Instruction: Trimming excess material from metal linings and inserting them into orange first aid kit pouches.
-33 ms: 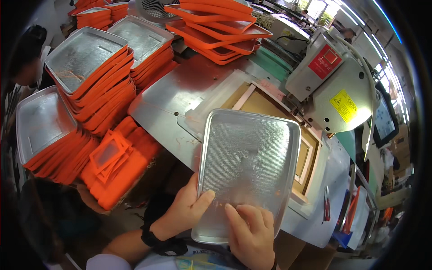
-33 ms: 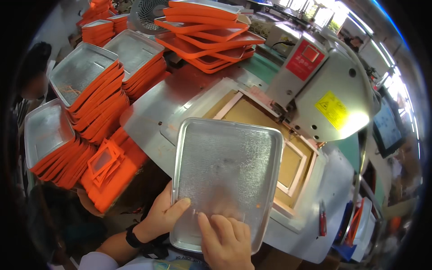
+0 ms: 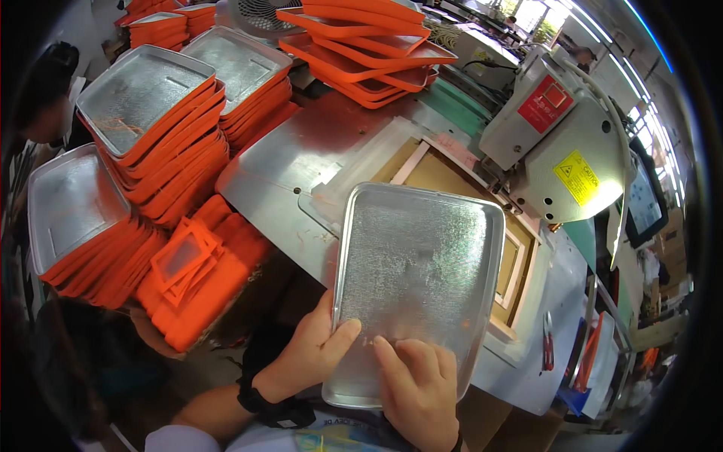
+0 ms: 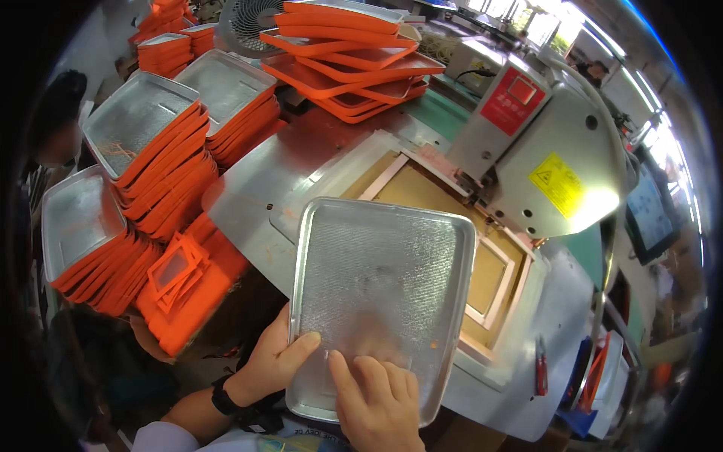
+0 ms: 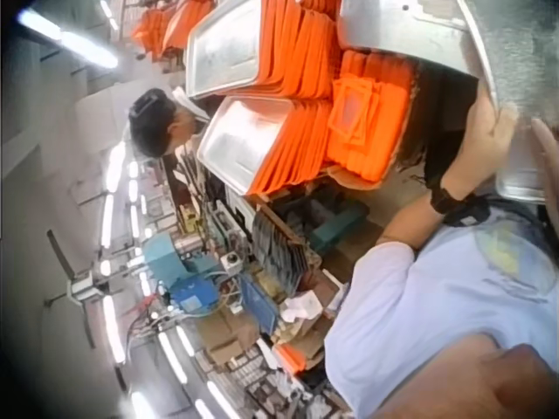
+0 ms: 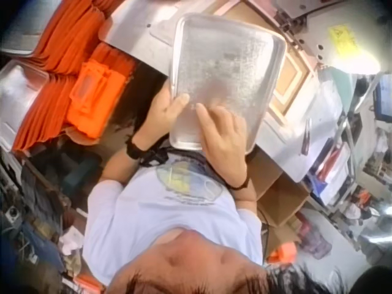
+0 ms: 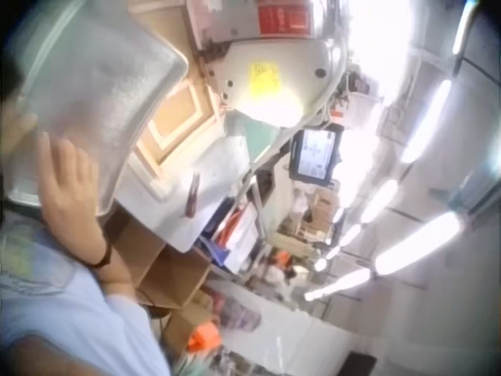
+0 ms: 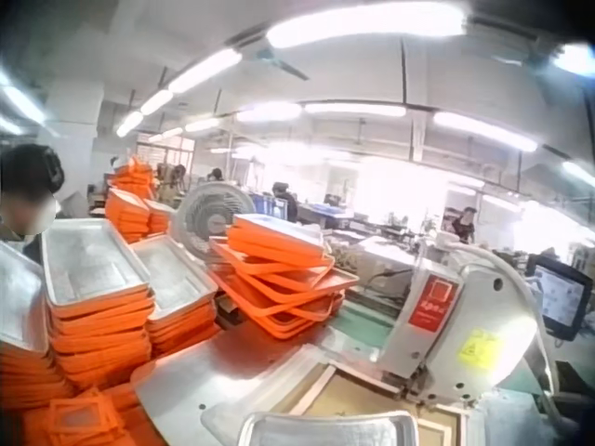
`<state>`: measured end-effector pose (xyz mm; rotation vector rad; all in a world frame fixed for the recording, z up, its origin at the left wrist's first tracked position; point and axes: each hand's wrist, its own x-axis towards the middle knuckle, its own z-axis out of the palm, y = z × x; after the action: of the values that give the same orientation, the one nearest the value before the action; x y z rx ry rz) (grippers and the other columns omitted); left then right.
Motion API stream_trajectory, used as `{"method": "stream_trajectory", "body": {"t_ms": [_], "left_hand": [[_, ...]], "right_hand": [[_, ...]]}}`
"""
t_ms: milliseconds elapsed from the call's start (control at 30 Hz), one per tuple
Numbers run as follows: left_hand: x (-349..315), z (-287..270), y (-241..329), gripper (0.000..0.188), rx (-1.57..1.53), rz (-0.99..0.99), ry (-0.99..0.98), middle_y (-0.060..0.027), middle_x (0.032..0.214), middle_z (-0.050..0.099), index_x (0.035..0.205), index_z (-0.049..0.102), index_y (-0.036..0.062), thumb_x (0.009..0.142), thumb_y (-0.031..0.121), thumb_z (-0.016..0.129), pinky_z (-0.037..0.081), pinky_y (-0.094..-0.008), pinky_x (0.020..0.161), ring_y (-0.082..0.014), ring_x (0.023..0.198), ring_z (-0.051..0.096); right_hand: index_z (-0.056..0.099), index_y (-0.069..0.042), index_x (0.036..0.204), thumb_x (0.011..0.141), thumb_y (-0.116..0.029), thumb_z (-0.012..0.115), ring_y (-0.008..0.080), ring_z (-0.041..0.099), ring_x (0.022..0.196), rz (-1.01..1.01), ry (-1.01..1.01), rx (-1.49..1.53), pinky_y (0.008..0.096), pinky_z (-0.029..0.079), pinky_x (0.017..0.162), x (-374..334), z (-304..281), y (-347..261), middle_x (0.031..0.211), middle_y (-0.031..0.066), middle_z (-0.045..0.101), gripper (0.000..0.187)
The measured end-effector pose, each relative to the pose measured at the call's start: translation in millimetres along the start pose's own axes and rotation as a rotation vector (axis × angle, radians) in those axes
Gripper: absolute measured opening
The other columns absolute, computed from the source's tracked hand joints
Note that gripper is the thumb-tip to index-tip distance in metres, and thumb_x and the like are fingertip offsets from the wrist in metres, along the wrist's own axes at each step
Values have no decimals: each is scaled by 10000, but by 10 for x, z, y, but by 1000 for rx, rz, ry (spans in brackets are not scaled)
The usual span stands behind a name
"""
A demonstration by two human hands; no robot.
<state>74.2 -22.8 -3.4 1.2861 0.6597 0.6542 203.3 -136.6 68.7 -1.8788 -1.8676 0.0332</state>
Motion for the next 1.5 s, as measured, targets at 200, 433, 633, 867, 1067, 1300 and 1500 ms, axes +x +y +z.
{"method": "stream_trajectory", "body": {"t_ms": [200, 433, 633, 867, 1067, 1300, 1500], "left_hand": [[0, 20, 29, 453, 102, 84, 40, -198, 1179, 600, 1367, 380, -35, 952, 109, 493, 451, -374, 956, -264, 1092, 602], [15, 33, 51, 431, 105, 89, 38, -207, 1087, 629, 1350, 385, -34, 954, 100, 487, 479, -368, 897, -264, 1013, 637], [40, 30, 107, 396, 107, 127, 34, -207, 1047, 640, 1320, 397, -48, 959, 86, 488, 489, -357, 857, -267, 981, 648], [38, 38, 104, 401, 109, 111, 20, -227, 1064, 640, 1327, 387, -53, 967, 97, 482, 485, -366, 878, -272, 994, 650], [26, 37, 118, 422, 128, 121, 38, -236, 1077, 638, 1341, 373, -56, 967, 102, 485, 481, -377, 896, -296, 1024, 651], [29, 48, 87, 432, 143, 102, 26, -242, 1066, 640, 1347, 368, -57, 967, 112, 486, 483, -382, 895, -319, 1023, 653], [37, 35, 117, 446, 144, 99, 15, -269, 1054, 640, 1350, 360, -63, 961, 114, 485, 490, -400, 885, -359, 1020, 655]], "right_hand": [[691, -118, 1071, 687, -72, 693, 261, 553, 893, -64, -41, -106, 383, 404, 762, 4, 187, 50, 1021, 63, 565, 387], [681, -102, 1001, 669, -39, 671, 278, 550, 934, -62, -79, -60, 386, 414, 785, 8, 158, 56, 1056, 94, 565, 337], [634, -52, 1191, 760, 14, 631, 328, 550, 997, -23, -52, -5, 422, 426, 862, 57, 74, 8, 1096, 143, 570, 436], [640, -55, 1165, 729, 21, 595, 335, 537, 995, -5, 16, 93, 440, 422, 863, 46, 104, 32, 1117, 139, 565, 445], [646, -48, 1133, 750, 14, 593, 346, 542, 999, -62, -99, 70, 427, 428, 884, -15, 103, 103, 1144, 158, 562, 391], [674, -77, 1005, 675, 15, 641, 301, 557, 932, -55, -55, -61, 387, 469, 798, 1, 192, 71, 1074, 120, 560, 344], [655, -50, 1055, 709, 4, 624, 294, 575, 898, -185, -102, -93, 366, 497, 777, 45, 148, 147, 1088, 132, 556, 352]]}}
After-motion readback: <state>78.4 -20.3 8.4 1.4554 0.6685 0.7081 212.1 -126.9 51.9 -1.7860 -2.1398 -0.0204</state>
